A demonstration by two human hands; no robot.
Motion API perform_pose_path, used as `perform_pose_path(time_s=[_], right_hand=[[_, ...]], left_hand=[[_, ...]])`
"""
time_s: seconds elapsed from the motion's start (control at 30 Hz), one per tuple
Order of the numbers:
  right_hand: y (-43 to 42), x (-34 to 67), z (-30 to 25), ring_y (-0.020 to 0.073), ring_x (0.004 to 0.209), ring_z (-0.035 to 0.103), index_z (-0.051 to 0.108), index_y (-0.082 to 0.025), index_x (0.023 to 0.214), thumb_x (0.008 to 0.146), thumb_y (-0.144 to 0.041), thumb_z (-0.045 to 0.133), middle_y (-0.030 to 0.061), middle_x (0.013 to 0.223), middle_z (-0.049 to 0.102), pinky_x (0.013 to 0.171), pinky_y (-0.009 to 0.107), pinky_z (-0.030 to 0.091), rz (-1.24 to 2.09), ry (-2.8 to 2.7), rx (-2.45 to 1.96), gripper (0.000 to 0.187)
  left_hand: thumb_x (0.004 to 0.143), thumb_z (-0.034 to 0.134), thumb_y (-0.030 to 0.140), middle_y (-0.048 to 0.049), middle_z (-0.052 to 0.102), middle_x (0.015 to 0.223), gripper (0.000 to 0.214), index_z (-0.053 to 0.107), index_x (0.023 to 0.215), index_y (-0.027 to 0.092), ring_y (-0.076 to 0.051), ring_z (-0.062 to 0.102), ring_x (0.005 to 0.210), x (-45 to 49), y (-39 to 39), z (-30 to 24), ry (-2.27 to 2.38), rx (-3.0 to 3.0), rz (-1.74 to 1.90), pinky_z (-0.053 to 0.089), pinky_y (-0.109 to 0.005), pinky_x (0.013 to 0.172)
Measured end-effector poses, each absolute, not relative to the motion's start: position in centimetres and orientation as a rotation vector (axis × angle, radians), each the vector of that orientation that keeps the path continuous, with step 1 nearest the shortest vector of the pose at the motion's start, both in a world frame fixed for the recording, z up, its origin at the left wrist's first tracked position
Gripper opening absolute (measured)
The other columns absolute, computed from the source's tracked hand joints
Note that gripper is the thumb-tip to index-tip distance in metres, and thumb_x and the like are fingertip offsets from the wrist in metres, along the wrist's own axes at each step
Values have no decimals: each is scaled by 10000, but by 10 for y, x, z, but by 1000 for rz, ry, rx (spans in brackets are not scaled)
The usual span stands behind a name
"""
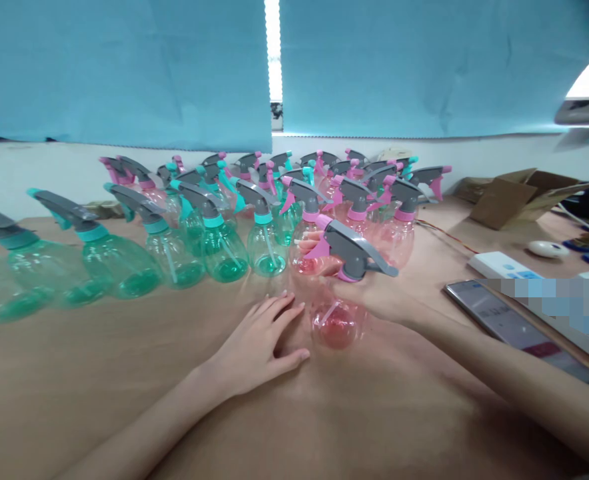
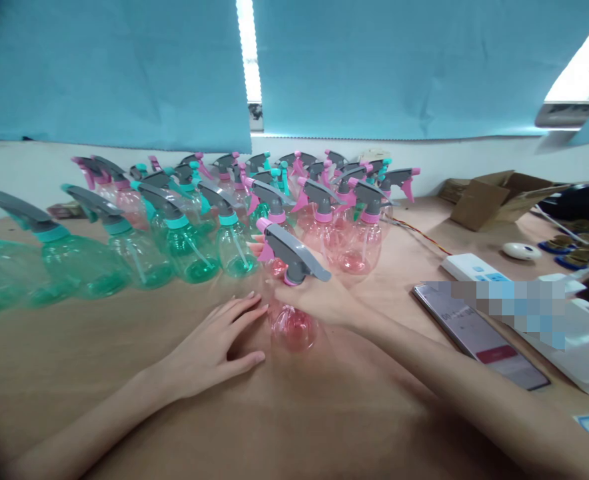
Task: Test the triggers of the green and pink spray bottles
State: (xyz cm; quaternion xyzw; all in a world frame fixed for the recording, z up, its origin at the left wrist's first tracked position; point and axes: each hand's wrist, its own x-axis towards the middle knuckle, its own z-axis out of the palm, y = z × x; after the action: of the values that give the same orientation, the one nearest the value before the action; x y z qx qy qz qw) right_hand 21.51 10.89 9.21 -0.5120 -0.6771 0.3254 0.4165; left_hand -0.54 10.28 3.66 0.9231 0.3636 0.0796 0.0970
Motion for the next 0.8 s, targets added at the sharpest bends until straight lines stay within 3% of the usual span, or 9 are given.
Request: perform_pose_path(time_s=[0.13,0.57,0.8], right_hand=[[109,215,92,187,728,520,493,-240,698,709,-329,566,-26,593,462,638,321,438,825,-1704,-1280,115],[108,215,94,196,778,590,539,-230,715,709,-342,571,21,784,636,686,344,490,813,-1702,-1302,117],[106,218,95,204,675,624,568,-249,668,667,-313,551,-10,598,605,626,331,506,761,-1699,-1295,66]], left_hand=[[909,515,555,-136,384,1497,657,396,1428,170,-306,327,1379,-6,103,36,1076,2746,231,271,-496,1110],[902,523,557,-141,387,1493,667,399,1428,166,-311,335,1374,-6,103,36,1076,2739,235,279,-494,1106],[904,517,555,-133,386,1495,658,393,1433,185,-307,324,1382,-5,104,35,1085,2738,226,262,-499,1114]])
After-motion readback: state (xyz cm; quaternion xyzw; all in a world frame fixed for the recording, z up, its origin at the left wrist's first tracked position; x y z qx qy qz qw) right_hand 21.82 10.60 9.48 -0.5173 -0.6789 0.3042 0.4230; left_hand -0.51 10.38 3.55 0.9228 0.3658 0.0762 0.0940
